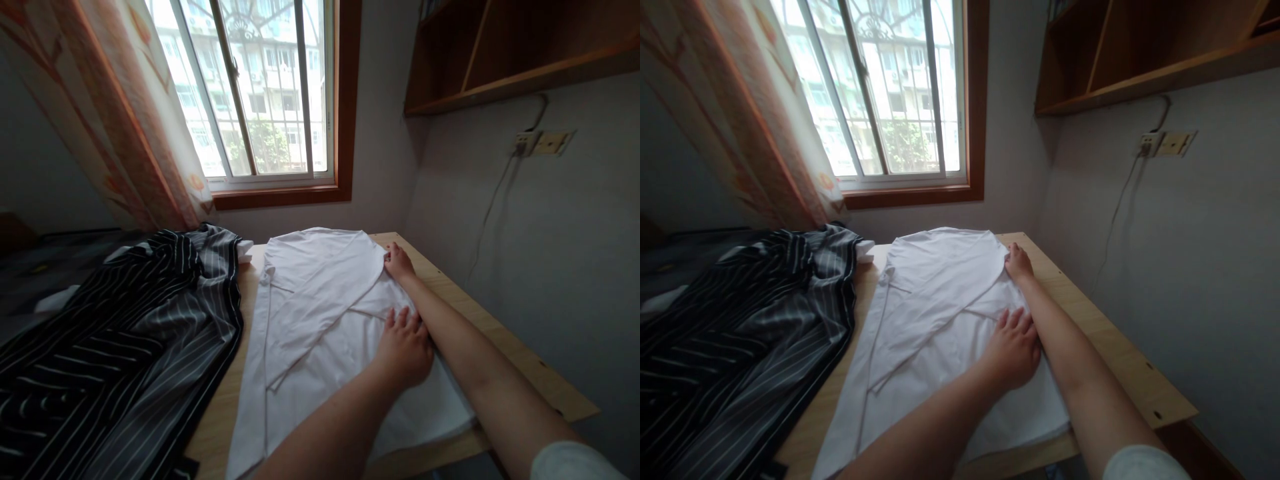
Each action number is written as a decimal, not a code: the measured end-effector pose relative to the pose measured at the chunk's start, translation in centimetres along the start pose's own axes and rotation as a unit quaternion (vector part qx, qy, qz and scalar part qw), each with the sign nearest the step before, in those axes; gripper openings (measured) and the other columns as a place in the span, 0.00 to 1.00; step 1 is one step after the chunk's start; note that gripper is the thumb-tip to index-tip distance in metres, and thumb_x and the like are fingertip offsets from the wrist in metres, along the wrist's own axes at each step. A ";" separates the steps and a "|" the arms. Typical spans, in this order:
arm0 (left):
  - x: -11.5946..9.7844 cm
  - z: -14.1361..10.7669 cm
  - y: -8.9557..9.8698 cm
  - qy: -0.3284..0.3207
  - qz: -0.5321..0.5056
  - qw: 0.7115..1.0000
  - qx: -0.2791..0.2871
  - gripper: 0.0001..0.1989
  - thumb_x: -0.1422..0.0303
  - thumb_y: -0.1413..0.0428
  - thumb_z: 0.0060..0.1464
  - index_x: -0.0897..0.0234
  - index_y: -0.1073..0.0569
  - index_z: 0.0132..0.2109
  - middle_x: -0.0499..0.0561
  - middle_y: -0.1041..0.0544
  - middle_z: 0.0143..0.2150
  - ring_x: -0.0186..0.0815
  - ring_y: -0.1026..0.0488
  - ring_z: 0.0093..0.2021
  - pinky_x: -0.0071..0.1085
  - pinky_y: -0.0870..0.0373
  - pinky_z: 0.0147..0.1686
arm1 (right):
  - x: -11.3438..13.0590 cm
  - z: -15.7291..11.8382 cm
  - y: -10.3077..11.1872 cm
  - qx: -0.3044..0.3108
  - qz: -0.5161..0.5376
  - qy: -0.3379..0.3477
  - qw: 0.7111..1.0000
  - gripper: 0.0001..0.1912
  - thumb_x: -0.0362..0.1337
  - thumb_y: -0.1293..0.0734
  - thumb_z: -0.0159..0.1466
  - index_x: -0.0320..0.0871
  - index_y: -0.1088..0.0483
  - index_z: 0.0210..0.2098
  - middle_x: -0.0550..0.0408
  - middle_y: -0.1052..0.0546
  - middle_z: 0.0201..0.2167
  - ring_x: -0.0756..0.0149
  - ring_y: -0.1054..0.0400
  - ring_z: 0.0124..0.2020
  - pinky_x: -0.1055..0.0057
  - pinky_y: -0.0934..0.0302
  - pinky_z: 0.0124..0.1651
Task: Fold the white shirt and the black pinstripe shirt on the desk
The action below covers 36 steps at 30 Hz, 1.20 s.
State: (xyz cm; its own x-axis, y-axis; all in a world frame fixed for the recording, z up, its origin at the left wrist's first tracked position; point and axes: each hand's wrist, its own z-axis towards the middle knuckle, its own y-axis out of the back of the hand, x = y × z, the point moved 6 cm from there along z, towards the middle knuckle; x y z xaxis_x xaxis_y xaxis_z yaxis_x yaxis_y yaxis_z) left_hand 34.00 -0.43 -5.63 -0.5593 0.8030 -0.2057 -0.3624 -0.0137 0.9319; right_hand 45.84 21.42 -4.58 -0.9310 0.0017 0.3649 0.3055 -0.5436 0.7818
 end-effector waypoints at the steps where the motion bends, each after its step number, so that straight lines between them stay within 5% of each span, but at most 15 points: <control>1: 0.0 0.0 0.0 0.001 0.000 1.000 0.001 0.25 0.61 0.58 0.65 0.67 0.36 0.64 0.59 0.36 0.67 0.51 0.44 0.68 0.56 0.49 0.67 | 0.0 0.1 -0.3 0.008 0.009 -0.001 1.000 0.17 0.27 0.38 0.58 0.38 0.30 0.47 0.42 0.23 0.45 0.56 0.31 0.46 0.67 0.39 0.48; 7: 0.0 0.0 0.0 0.006 -0.005 1.000 0.001 0.26 0.61 0.59 0.65 0.67 0.38 0.66 0.58 0.36 0.67 0.51 0.43 0.68 0.55 0.49 0.67 | -0.9 0.9 -0.4 0.035 0.010 -0.057 0.998 0.09 0.32 0.37 0.58 0.40 0.27 0.37 0.47 0.21 0.38 0.59 0.29 0.41 0.70 0.38 0.44; 14: 0.0 0.0 -0.1 0.003 0.007 1.000 0.001 0.26 0.61 0.59 0.65 0.66 0.35 0.64 0.57 0.35 0.67 0.50 0.43 0.67 0.54 0.50 0.67 | -1.7 0.7 0.0 0.039 0.014 -0.115 0.993 0.13 0.34 0.37 0.59 0.43 0.27 0.42 0.49 0.20 0.40 0.59 0.27 0.39 0.71 0.39 0.38; 19: 0.1 0.0 -0.2 0.003 0.008 1.000 -0.001 0.25 0.61 0.59 0.66 0.65 0.36 0.64 0.56 0.35 0.67 0.50 0.43 0.67 0.54 0.50 0.67 | -1.6 0.2 0.0 0.070 0.010 -0.089 0.994 0.18 0.30 0.41 0.59 0.41 0.25 0.46 0.49 0.20 0.42 0.61 0.27 0.42 0.71 0.38 0.43; 28: 0.1 -0.1 -0.2 0.002 -0.008 1.000 -0.005 0.26 0.61 0.59 0.66 0.67 0.39 0.66 0.57 0.37 0.69 0.51 0.44 0.68 0.55 0.50 0.67 | -2.2 0.4 1.1 0.097 -0.033 -0.072 0.992 0.17 0.28 0.39 0.58 0.38 0.19 0.38 0.44 0.18 0.40 0.56 0.26 0.45 0.71 0.37 0.48; 33: 0.1 -0.1 -0.2 0.004 -0.017 1.000 -0.002 0.26 0.61 0.58 0.66 0.67 0.38 0.66 0.57 0.37 0.68 0.52 0.44 0.68 0.55 0.50 0.67 | -1.0 0.5 1.5 0.073 -0.042 -0.024 0.996 0.25 0.29 0.46 0.64 0.36 0.25 0.54 0.44 0.24 0.54 0.58 0.32 0.57 0.70 0.42 0.59; 36: 0.1 -0.1 0.0 0.003 -0.014 1.000 -0.009 0.26 0.61 0.58 0.65 0.66 0.37 0.65 0.57 0.36 0.68 0.51 0.43 0.68 0.55 0.50 0.67 | 0.5 0.0 -0.1 0.139 -0.057 0.041 0.988 0.27 0.33 0.48 0.69 0.39 0.38 0.66 0.48 0.37 0.67 0.64 0.46 0.68 0.69 0.52 0.67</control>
State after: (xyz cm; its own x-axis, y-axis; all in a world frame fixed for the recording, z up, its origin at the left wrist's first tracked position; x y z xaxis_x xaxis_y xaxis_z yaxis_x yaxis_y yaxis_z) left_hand 33.85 -0.38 -5.73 -0.5525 0.8000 -0.2341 -0.3920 -0.0015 0.9200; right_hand 45.28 21.45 -4.49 -0.9721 -0.0239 0.2334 0.2301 -0.2915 0.9285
